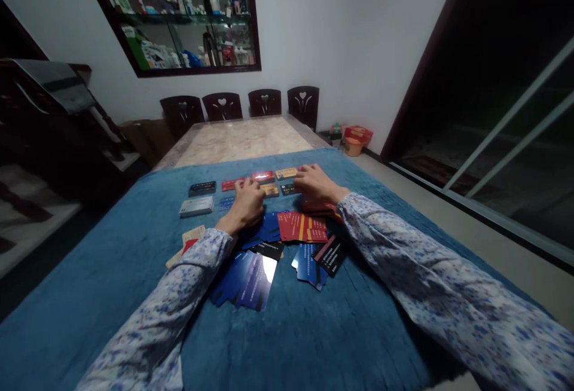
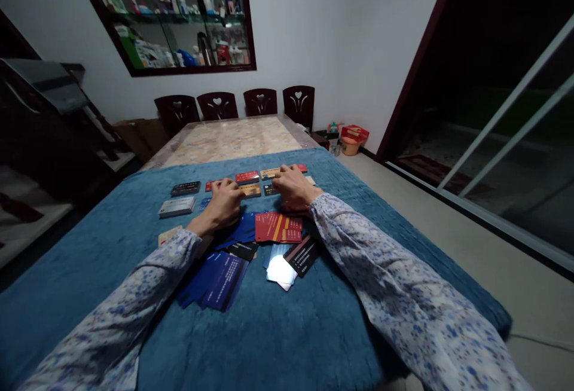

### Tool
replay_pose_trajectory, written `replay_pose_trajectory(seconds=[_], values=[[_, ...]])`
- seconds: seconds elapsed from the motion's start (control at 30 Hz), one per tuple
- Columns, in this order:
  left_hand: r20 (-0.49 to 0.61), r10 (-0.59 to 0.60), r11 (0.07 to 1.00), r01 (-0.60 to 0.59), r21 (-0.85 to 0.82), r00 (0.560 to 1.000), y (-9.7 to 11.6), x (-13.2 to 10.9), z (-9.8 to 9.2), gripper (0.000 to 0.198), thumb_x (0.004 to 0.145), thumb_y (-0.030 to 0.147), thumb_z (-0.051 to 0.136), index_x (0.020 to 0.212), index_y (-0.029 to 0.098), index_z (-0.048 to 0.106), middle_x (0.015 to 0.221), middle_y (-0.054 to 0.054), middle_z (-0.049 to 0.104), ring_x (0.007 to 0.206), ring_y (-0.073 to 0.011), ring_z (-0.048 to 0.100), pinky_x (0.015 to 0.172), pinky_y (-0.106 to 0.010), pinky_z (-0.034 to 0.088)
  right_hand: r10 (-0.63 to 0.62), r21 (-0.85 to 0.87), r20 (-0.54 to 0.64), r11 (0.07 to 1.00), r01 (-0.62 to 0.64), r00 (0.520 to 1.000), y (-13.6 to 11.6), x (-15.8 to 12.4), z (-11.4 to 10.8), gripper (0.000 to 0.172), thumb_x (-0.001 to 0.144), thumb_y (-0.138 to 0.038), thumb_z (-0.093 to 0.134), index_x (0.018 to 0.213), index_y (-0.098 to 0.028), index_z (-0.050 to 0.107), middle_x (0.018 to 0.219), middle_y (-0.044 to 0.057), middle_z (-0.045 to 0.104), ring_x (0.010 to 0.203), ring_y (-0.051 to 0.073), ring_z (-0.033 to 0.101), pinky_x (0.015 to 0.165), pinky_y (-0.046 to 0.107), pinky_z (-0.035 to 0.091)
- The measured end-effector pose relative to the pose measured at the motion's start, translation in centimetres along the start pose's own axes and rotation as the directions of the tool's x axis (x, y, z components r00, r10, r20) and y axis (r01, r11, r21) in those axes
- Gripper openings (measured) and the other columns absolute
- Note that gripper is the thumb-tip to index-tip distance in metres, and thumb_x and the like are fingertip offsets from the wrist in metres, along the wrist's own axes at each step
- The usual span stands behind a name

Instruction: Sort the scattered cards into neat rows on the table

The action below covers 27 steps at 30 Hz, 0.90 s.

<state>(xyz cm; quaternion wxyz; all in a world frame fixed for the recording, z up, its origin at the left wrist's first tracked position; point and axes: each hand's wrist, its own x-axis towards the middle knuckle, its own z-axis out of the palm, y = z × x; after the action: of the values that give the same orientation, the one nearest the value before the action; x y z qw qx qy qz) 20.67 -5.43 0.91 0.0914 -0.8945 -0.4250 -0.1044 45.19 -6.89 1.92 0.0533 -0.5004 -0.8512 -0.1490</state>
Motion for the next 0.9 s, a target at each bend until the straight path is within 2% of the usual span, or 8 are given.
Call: replay_pose_trajectory(seconds=[0.1, 0.2, 0.5, 0.73, 0.9], values=[[-0.013, 0.016, 0.999, -0.016, -0.03, 1.0, 1.0, 0.1, 0.4, 0.03, 0.081, 0.005, 0.051, 0.092, 0.019, 0.076, 0.109, -0.015, 0.07, 0.119, -0.0325, 0.049, 0.101, -0.057, 0.031, 0.004, 0.002, -0.006, 1.0, -0.004, 1.0, 0.4, -1.5, 0.4, 0.015, 0.09, -0.028, 0.063, 0.091, -0.019, 0.074, 0.102, 0.012, 0.073, 0.104, 0.027, 0.05, 0.08, 0.038, 0.027], [-0.023, 0.043, 0.998, -0.045, -0.054, 0.999, 1.9, 0.2, 0.7, 0.028, 0.082, 0.005, 0.052, 0.089, 0.019, 0.076, 0.11, -0.014, 0.071, 0.119, -0.0324, 0.049, 0.102, -0.058, 0.03, 0.021, 0.004, -0.008, 1.0, -0.02, 1.0, 0.8, -2.9, 0.7, 0.015, 0.086, -0.034, 0.07, 0.089, -0.019, 0.074, 0.1, 0.011, 0.073, 0.103, 0.027, 0.049, 0.079, 0.037, 0.026], [-0.002, 0.142, 0.986, -0.142, -0.091, 0.99, 4.4, 0.6, 0.2, 0.02, 0.087, 0.014, 0.056, 0.09, 0.018, 0.076, 0.108, -0.013, 0.072, 0.121, -0.032, 0.05, 0.104, -0.058, 0.029, 0.078, 0.035, -0.069, 0.997, -0.076, 0.995, 0.9, -6.3, 1.8, 0.017, 0.094, -0.031, 0.063, 0.09, -0.02, 0.075, 0.098, 0.01, 0.072, 0.099, 0.025, 0.049, 0.078, 0.036, 0.026], [0.095, 0.215, 0.971, -0.202, -0.132, 0.972, 7.0, 0.7, -0.1, 0.023, 0.093, 0.023, 0.055, 0.105, 0.017, 0.072, 0.118, -0.014, 0.071, 0.129, -0.0341, 0.046, 0.106, -0.06, 0.031, 0.096, 0.054, -0.069, 0.994, -0.092, 0.993, 0.9, -8.4, 2.2, 0.023, 0.098, -0.035, 0.057, 0.101, -0.021, 0.076, 0.109, 0.012, 0.071, 0.107, 0.028, 0.048, 0.083, 0.039, 0.029], [0.154, 0.248, 0.962, -0.224, -0.155, 0.957, 8.6, 1.3, 0.4, 0.024, 0.096, 0.028, 0.055, 0.111, 0.019, 0.071, 0.126, -0.014, 0.069, 0.135, -0.0363, 0.043, 0.11, -0.068, 0.028, 0.1, 0.111, -0.073, 0.99, -0.092, 0.992, 1.6, -9.6, 2.9, 0.033, 0.098, -0.048, 0.056, 0.109, -0.023, 0.076, 0.117, 0.012, 0.071, 0.112, 0.03, 0.048, 0.085, 0.04, 0.03]])
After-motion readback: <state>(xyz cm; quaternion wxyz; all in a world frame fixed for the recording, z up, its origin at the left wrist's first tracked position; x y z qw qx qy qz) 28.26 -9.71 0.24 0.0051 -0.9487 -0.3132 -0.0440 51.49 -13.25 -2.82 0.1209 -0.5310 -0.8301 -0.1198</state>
